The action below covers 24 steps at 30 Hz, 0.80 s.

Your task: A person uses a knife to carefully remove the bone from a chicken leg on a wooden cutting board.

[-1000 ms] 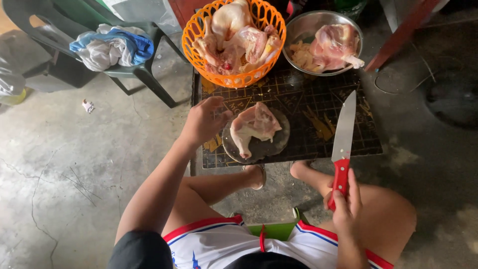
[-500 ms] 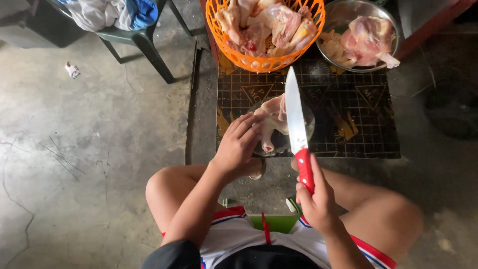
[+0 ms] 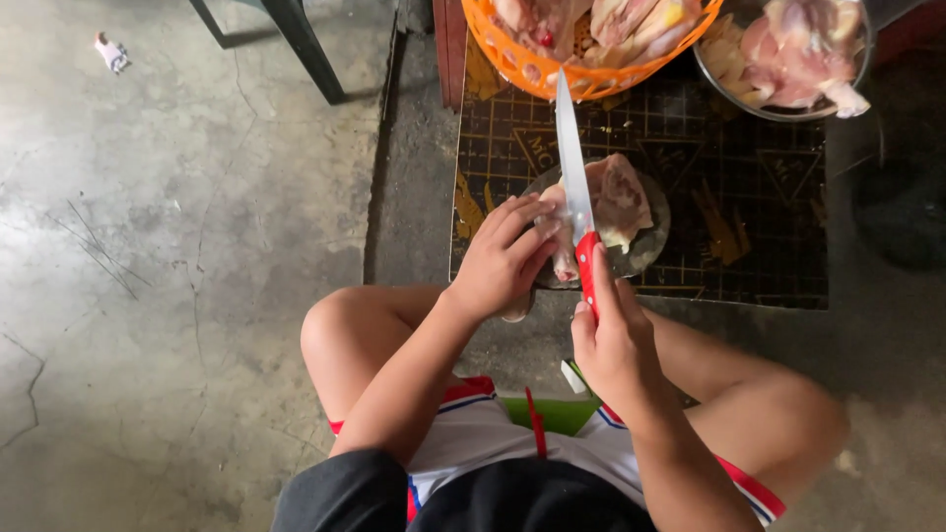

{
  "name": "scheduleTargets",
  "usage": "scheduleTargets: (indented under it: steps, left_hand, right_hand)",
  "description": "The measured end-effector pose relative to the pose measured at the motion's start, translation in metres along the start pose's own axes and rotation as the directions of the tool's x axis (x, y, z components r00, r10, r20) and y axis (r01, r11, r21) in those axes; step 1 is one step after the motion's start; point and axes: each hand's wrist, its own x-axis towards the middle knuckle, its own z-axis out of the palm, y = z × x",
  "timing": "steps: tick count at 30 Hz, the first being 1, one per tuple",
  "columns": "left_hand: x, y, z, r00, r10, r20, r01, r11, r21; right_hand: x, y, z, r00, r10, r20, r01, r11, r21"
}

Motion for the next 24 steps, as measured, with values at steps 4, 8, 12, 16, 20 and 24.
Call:
scheduleTargets:
  steps: [4, 8, 12, 16, 20, 24]
  left_hand:
    - [0.0, 0.001, -0.001, 1.0, 0.006, -0.014, -0.006, 1.0, 0.007]
    - [-0.001, 0.0, 0.0, 1.0, 0.011, -0.017, -0.011, 1.0, 0.007]
    - [-0.002, -0.001, 0.002, 1.0, 0.011, -0.019, -0.011, 1.0, 0.015]
    - [0.01, 0.008, -0.02, 0.988, -0.001, 0.152, 0.011, 0.998, -0.063]
    - [0.007, 0.008, -0.019, 0.988, 0.006, 0.157, 0.002, 0.999, -0.048]
    - [0.005, 0.007, -0.017, 0.989, 0.011, 0.151, -0.006, 0.999, -0.036]
  right_hand:
    - [-0.01, 0.001, -0.004, 0.997, 0.049, 0.054, -0.048, 0.998, -0.03]
    - [-0.019, -0.008, -0.013, 0.991, 0.075, 0.11, -0.061, 0.99, -0.124]
    - [-0.036, -0.013, -0.021, 0.983, 0.091, 0.158, -0.059, 0.978, -0.198]
    - [-0.05, -0.031, -0.048, 0.969, 0.055, 0.241, 0.001, 0.974, -0.224]
    - [-0.075, -0.031, -0.068, 0.96, 0.053, 0.273, 0.02, 0.966, -0.257]
    - [-0.094, -0.032, -0.087, 0.939, 0.111, 0.326, -0.019, 0.962, -0.273]
